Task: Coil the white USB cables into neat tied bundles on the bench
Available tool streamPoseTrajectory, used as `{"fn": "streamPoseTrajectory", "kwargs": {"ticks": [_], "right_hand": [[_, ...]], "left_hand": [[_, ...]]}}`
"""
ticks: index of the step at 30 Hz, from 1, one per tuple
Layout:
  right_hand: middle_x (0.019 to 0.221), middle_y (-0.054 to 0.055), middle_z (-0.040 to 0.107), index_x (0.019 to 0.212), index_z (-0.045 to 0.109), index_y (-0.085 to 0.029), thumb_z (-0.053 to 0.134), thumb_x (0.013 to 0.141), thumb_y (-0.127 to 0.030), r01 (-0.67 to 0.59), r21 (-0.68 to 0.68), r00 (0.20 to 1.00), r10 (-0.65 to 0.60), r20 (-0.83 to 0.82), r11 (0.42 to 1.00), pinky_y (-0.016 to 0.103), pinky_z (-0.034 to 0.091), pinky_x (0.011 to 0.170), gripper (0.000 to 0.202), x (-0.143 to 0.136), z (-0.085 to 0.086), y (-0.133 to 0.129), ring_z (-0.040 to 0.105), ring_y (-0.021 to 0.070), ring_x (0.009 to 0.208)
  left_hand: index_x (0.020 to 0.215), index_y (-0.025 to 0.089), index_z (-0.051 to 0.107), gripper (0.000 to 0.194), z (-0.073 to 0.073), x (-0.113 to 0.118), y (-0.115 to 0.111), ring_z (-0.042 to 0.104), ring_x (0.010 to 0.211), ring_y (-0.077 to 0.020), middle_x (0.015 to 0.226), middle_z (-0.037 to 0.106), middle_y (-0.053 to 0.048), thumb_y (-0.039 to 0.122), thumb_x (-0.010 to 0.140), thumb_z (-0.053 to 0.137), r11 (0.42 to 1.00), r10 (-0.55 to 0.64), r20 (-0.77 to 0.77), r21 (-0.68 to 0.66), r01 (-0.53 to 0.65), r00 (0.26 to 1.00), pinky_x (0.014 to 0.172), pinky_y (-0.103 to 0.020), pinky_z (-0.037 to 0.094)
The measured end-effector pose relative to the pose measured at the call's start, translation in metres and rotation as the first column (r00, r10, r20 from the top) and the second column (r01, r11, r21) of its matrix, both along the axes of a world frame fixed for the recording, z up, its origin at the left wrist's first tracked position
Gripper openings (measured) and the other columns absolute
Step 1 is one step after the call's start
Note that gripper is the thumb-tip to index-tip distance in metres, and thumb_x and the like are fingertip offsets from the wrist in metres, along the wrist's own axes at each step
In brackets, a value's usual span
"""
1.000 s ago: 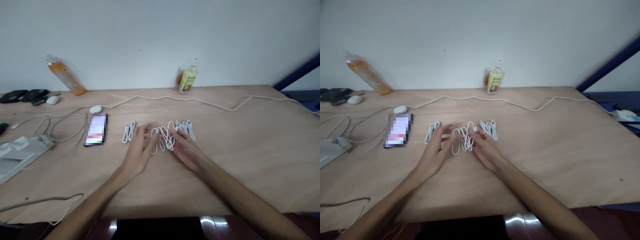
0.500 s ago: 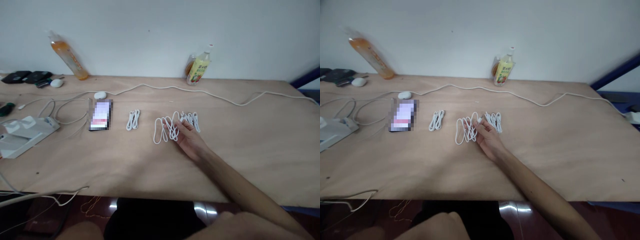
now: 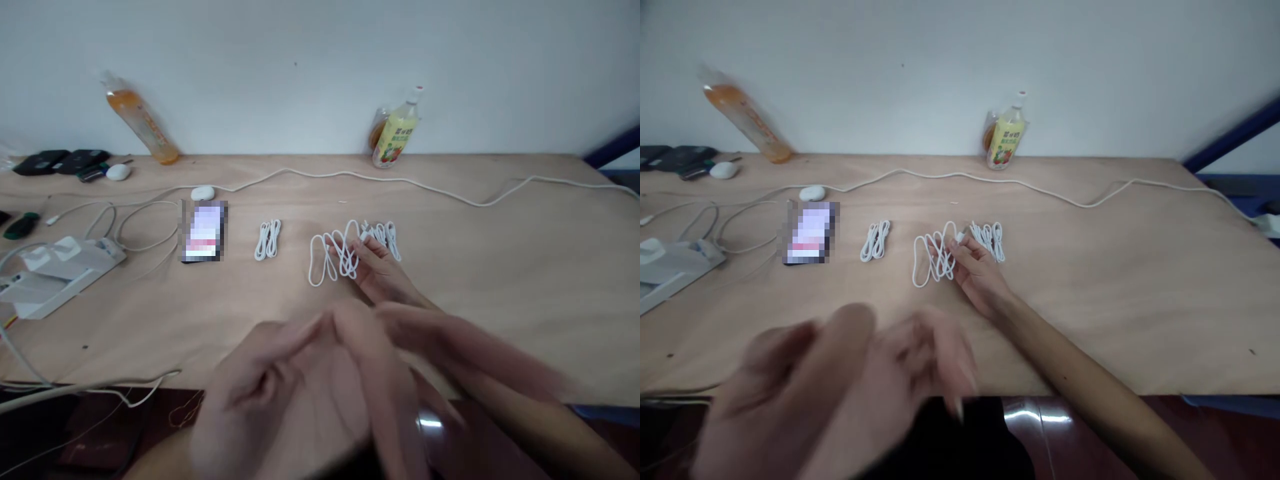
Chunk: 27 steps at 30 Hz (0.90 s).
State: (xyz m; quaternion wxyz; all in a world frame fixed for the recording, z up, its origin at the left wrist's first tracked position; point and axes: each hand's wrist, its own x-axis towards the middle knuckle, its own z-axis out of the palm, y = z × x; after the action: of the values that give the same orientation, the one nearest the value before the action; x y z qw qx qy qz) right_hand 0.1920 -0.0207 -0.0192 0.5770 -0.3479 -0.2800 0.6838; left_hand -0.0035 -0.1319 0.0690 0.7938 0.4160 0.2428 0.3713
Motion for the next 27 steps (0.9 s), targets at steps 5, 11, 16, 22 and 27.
{"fn": "streamPoseTrajectory", "kwargs": {"ticks": [5,11,16,22,27], "right_hand": [[0.095,-0.002,0.083,0.076,0.07,-0.028,0.101,0.069,-0.048,-0.017,0.02,0.999,0.016,0.046,1.0,0.035,0.063,0.09,0.038,-0.002,0.004,-0.002,0.079,0.0225,0.099],[0.085,-0.002,0.076,0.078,0.071,-0.027,0.099,0.07,-0.055,0.008,0.048,0.991,-0.015,0.134,0.999,0.033,0.057,0.081,0.04,-0.002,0.003,-0.001,0.071,0.0177,0.081],[0.074,-0.003,0.071,0.071,0.069,-0.026,0.098,0.069,-0.06,0.058,0.071,0.974,-0.072,0.216,0.996,0.032,0.053,0.075,0.045,-0.001,0.005,-0.001,0.065,0.0175,0.073],[0.089,0.001,0.081,0.067,0.065,-0.025,0.097,0.07,-0.06,0.088,0.094,0.963,-0.109,0.246,0.992,0.033,0.053,0.074,0.047,0.001,0.007,0.002,0.07,0.0194,0.08],[0.1,0.003,0.084,0.077,0.071,-0.026,0.097,0.07,-0.06,0.083,0.093,0.97,-0.102,0.222,0.992,0.034,0.056,0.074,0.043,0.004,0.006,0.004,0.073,0.0212,0.085]], "left_hand": [[0.084,0.021,0.07,0.014,-0.028,0.015,0.096,0.063,0.078,-0.0202,0.084,0.07,-0.002,0.026,0.096,0.065,0.845,0.458,-0.573,0.517,-0.133,0.68,0.078,-0.034,0.05],[0.092,0.019,0.068,0.005,-0.06,0.014,0.125,0.063,0.086,-0.0234,0.089,0.065,-0.005,0.016,0.095,0.065,0.684,0.608,-0.725,0.685,0.252,0.322,0.085,-0.039,0.053],[0.097,0.018,0.066,0.007,-0.061,0.027,0.119,0.065,0.101,-0.0303,0.1,0.067,-0.01,0.023,0.095,0.071,0.687,0.618,-0.766,0.636,0.352,0.176,0.092,-0.046,0.056],[0.098,0.016,0.066,0.002,-0.061,0.028,0.117,0.065,0.111,-0.0339,0.109,0.066,-0.015,0.017,0.098,0.065,0.726,0.542,-0.82,0.567,0.39,0.183,0.099,-0.051,0.054],[0.096,0.019,0.06,0.006,-0.063,0.012,0.104,0.063,0.103,-0.0317,0.105,0.064,-0.013,0.016,0.1,0.056,0.69,0.557,-0.781,0.625,0.366,0.282,0.094,-0.051,0.055]]}}
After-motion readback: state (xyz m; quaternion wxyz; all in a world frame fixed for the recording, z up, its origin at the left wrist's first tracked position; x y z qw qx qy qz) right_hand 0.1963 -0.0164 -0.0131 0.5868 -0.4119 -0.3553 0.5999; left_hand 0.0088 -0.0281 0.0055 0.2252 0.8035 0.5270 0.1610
